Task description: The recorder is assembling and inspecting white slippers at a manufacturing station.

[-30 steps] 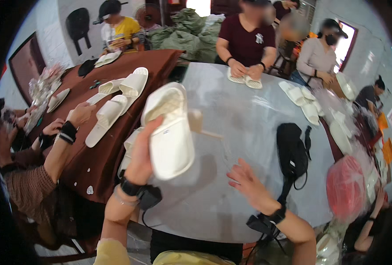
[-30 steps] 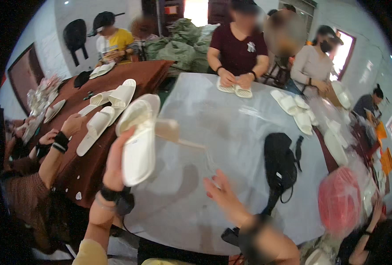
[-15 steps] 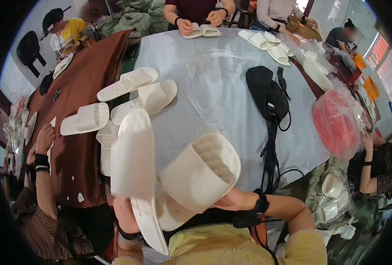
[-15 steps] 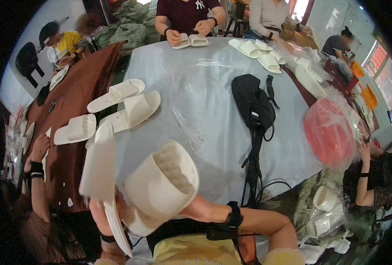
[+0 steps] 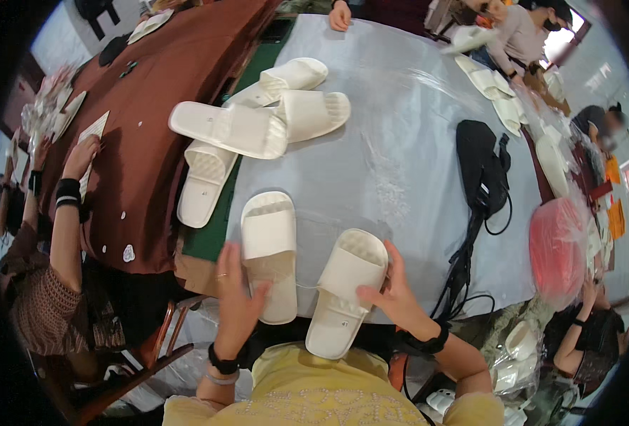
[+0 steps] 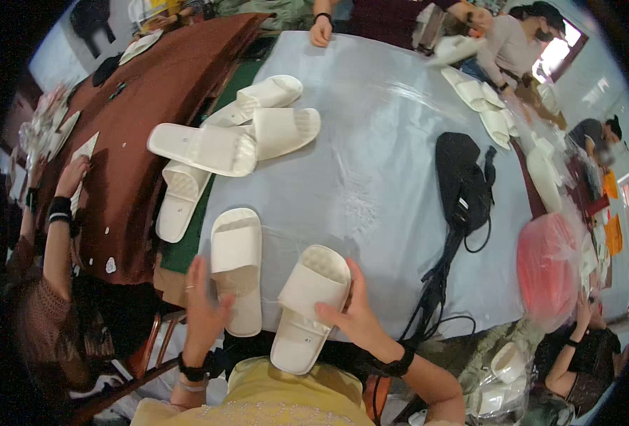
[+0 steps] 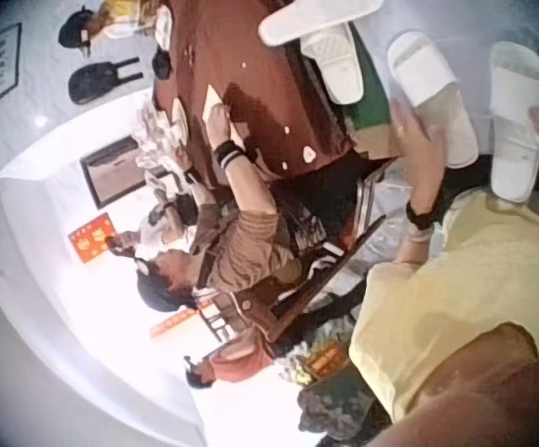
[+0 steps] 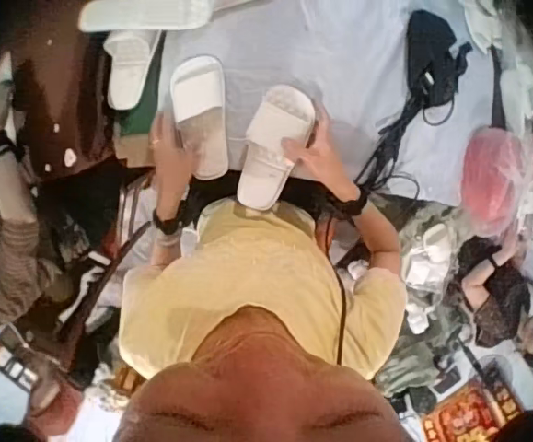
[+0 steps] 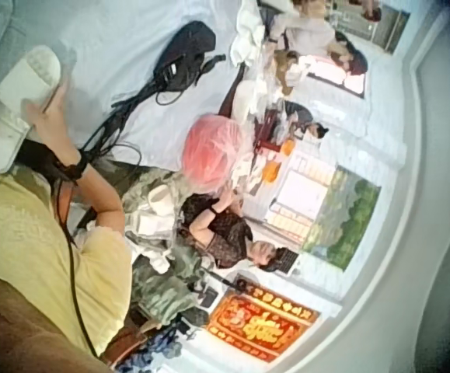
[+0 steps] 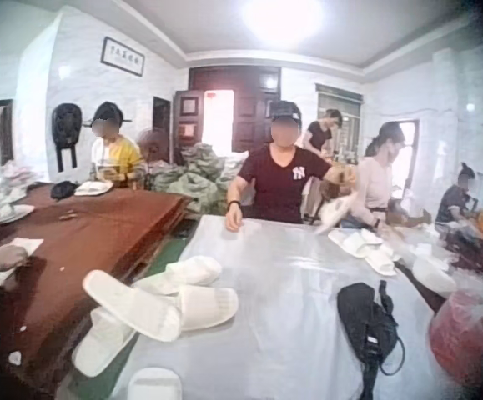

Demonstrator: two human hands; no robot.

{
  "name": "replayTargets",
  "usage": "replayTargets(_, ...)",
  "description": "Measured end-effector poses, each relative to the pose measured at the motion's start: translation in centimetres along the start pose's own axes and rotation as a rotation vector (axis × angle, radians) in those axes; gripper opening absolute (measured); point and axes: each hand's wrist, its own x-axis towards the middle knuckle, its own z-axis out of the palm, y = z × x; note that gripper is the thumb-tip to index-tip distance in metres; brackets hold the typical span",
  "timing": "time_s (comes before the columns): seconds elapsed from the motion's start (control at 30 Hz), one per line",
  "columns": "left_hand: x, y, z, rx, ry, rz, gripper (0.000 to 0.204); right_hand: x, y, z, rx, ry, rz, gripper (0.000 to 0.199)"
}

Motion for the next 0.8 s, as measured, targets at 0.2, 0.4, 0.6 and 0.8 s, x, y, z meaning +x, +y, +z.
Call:
replayTargets(0.2, -0.9, 1.6, 0.2, 0.012, -0.293, 0.009, 0.094, 3.2, -0.8, -0.3, -0.498, -0.005, -0.318, 0.069)
replayTargets(0.4, -1.5, 2.0, 0.8, 0.024, -0.269, -0.007, 0.090, 1.7, -4.0, -0.2, -1.104, 0.162, -0.459, 0.042)
replayTargets(0.6, -2.4, 4.5, -3.7, -0.186, -0.103, 0.071, 0.061, -5.0, -11.2, 0.9, -0.738, 0.441, -0.804, 0.018)
replayTargets(0.8, -0.3, 9.8, -7.0, -0.912, 0.091, 0.653, 0.030, -6.8, -15.6, -0.2, -0.576, 0.371, -1.232, 0.030)
